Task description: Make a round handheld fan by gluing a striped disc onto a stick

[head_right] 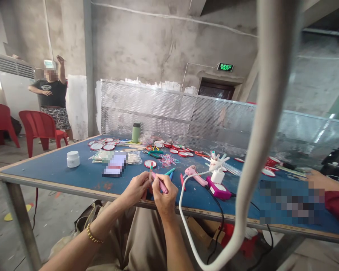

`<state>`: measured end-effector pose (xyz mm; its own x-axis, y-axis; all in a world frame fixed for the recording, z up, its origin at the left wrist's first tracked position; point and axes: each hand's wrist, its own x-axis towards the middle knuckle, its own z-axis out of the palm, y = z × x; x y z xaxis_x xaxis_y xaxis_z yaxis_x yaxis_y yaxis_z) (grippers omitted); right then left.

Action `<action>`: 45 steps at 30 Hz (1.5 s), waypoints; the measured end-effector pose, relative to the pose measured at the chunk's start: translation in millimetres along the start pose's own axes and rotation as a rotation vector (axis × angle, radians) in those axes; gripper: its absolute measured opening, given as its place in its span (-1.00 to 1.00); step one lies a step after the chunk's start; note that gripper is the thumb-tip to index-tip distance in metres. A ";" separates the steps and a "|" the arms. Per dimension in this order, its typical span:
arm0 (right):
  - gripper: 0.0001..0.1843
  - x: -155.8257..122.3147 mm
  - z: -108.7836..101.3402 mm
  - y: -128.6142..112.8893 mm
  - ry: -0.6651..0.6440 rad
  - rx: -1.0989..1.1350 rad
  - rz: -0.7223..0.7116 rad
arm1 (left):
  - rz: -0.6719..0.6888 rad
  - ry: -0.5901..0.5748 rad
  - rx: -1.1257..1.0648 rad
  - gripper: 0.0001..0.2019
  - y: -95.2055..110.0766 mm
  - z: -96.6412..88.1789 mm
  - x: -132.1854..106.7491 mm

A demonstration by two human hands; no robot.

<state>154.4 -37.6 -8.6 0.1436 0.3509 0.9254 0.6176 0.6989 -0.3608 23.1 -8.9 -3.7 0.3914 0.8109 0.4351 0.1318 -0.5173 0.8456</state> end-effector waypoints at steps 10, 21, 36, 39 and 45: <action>-0.89 0.1 -1.3 -0.8 -0.012 -0.020 -0.019 | -0.006 -0.003 0.008 -0.75 0.3 -0.5 -0.4; -0.90 0.8 -0.6 -1.9 -0.005 -0.024 -0.044 | -0.010 0.005 0.019 -0.73 -1.2 -0.6 1.1; -0.90 1.5 -1.1 -2.2 -0.009 -0.021 -0.052 | -0.011 0.017 0.034 -0.71 1.4 -0.4 -0.1; -0.89 1.4 -1.1 -1.8 -0.016 -0.029 -0.063 | -0.004 0.021 0.031 -0.71 0.7 -0.6 -0.1; -0.90 1.5 -1.0 -3.1 -0.003 -0.026 -0.055 | 0.007 0.002 0.007 -0.73 -1.2 -0.1 -0.6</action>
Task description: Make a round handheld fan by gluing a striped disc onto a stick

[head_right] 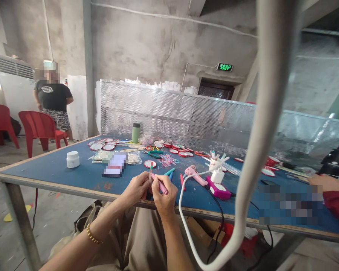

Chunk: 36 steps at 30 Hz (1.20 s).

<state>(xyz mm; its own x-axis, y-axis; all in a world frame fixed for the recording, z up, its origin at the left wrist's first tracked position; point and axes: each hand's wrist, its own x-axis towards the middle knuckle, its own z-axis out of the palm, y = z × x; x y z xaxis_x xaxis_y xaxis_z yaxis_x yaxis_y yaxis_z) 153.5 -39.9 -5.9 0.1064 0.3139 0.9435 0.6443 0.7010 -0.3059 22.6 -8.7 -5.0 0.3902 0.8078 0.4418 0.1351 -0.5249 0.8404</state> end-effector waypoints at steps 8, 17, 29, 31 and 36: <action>-0.89 -0.5 -0.6 0.1 -0.007 -0.006 0.007 | 0.000 0.010 0.010 -0.72 -1.3 0.4 1.2; -0.89 -1.9 0.7 2.4 -0.005 0.005 0.021 | -0.007 0.016 0.037 -0.72 1.2 -0.3 0.3; -0.90 -2.2 0.8 3.9 0.024 0.003 0.023 | -0.006 -0.002 0.001 -0.75 1.7 0.2 1.0; -0.90 -2.8 0.6 4.6 0.022 -0.002 0.025 | -0.005 -0.003 -0.003 -0.75 1.4 0.3 1.2; -0.90 -2.8 0.5 4.4 0.023 -0.005 0.022 | -0.011 0.001 0.004 -0.73 1.9 0.2 1.2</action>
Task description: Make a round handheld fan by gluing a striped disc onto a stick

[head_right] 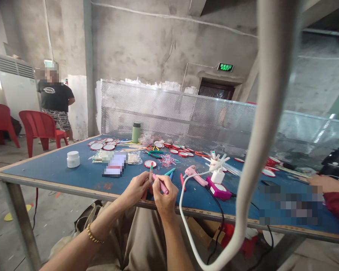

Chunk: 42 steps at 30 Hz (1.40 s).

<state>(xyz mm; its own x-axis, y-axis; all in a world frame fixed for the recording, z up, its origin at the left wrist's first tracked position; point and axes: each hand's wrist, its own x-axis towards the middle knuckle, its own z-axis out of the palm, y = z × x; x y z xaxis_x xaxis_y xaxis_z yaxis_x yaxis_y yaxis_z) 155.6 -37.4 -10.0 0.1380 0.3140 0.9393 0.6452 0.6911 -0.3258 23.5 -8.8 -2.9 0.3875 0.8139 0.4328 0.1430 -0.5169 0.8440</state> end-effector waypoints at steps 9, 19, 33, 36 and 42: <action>-0.89 0.6 -0.6 -1.9 -0.012 0.000 0.000 | 0.002 -0.004 -0.004 -0.75 -1.5 0.1 0.1; -0.90 1.4 0.6 -2.4 0.001 0.009 -0.001 | 0.015 -0.004 -0.011 -0.77 -4.4 0.3 0.1; -0.89 1.7 -0.7 -4.0 -0.026 0.017 0.034 | 0.007 -0.009 0.016 -0.71 -3.5 -0.1 0.5; -0.89 1.1 -0.7 -3.3 -0.039 0.013 0.038 | 0.008 -0.009 0.015 -0.71 -3.6 -0.2 0.4; -0.88 -0.6 -0.5 -2.0 -0.006 0.020 0.064 | 0.003 -0.017 0.017 -0.76 -5.2 -0.6 0.1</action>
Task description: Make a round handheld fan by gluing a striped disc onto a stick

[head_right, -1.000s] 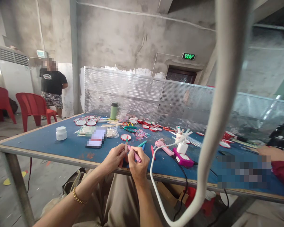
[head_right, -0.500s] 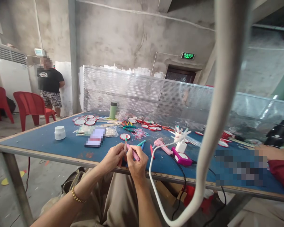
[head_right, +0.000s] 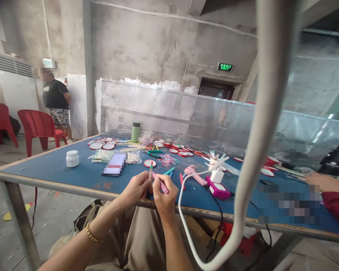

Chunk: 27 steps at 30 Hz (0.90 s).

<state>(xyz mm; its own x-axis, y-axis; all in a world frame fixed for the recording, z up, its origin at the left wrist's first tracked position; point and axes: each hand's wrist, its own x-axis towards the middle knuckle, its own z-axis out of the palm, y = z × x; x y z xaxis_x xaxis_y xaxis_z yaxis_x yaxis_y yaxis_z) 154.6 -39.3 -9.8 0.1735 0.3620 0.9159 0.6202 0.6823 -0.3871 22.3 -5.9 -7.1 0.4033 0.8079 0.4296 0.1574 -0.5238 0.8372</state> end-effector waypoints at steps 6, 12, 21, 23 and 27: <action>-0.89 0.5 -0.2 -0.5 0.000 0.001 -0.020 | -0.010 -0.003 0.003 -0.76 -0.1 -0.3 0.4; -0.89 0.7 0.4 -0.1 -0.003 0.002 -0.021 | -0.001 0.000 -0.008 -0.77 -0.7 -0.1 0.5; -0.89 -1.0 0.9 1.8 0.009 0.004 -0.001 | -0.021 -0.002 -0.029 -0.77 0.5 0.0 0.5; -0.89 -1.3 1.0 1.9 0.004 0.017 -0.001 | -0.017 0.001 -0.035 -0.75 0.9 0.0 0.4; -0.89 -0.8 1.0 1.7 0.002 0.005 0.004 | -0.018 -0.001 -0.043 -0.78 2.4 -0.3 -0.3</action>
<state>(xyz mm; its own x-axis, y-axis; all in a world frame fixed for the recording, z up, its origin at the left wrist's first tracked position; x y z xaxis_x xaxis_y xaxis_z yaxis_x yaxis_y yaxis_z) 154.7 -37.8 -11.3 0.1774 0.3633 0.9146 0.6156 0.6841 -0.3912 22.3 -7.3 -5.0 0.4016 0.8171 0.4137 0.1258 -0.4967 0.8588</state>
